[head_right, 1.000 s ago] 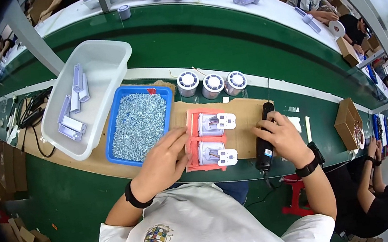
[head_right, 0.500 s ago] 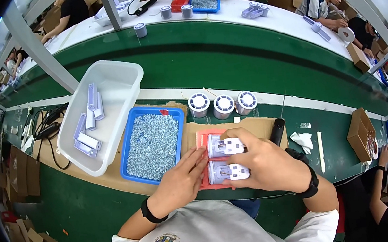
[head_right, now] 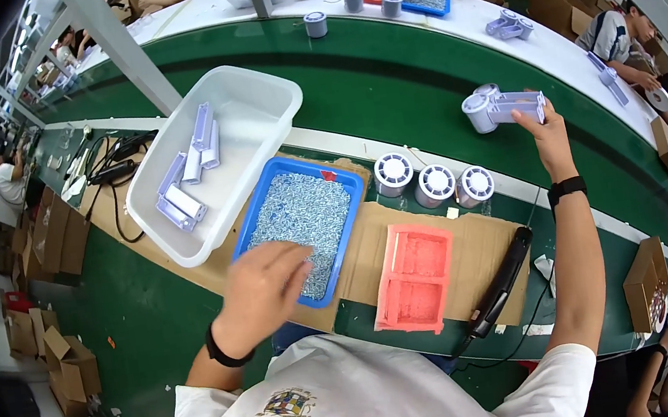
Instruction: The person assembles handheld fans by picking up screws from a tray, placing them into the plastic housing, and driving them in with a power screwdriver. Once the handle is secured, the person fits a motor component onto the assembly and places the finished unit on the conveyor belt.
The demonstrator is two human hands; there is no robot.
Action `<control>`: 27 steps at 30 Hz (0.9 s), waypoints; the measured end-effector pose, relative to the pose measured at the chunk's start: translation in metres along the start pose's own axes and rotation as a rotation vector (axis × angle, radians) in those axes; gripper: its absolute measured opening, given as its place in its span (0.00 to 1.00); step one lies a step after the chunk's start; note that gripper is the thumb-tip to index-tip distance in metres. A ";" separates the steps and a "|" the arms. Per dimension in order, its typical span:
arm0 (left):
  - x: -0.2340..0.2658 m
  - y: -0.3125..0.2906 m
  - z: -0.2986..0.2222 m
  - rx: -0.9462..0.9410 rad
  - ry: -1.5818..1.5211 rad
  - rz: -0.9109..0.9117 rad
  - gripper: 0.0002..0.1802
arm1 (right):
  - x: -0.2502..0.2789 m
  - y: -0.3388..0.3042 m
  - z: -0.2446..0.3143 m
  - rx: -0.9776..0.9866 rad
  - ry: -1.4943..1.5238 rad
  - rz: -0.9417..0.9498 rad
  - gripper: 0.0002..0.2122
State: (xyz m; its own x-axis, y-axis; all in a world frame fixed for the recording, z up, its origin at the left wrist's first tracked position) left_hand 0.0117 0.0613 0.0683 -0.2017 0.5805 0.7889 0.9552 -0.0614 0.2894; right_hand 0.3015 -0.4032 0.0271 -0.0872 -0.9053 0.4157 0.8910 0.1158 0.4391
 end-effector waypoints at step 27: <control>0.060 0.004 0.024 0.019 -1.453 0.025 0.27 | -0.044 -0.121 0.123 0.016 -0.164 0.112 0.33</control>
State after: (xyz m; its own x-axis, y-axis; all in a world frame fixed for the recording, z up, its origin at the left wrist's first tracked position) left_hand 0.0086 0.1152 0.1034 0.1965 0.8743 -0.4438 0.9602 -0.0800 0.2675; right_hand 0.1425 -0.3272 0.0530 -0.0605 -0.8080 0.5861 0.8919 0.2199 0.3951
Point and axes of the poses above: each hand's wrist, its own y-axis towards the middle knuckle, its own x-axis out of the back of the hand, z = x × y, the point moved 1 cm from there along y, towards the middle knuckle, and after that the axes turned 12 degrees about x, right-handed, at the moved point
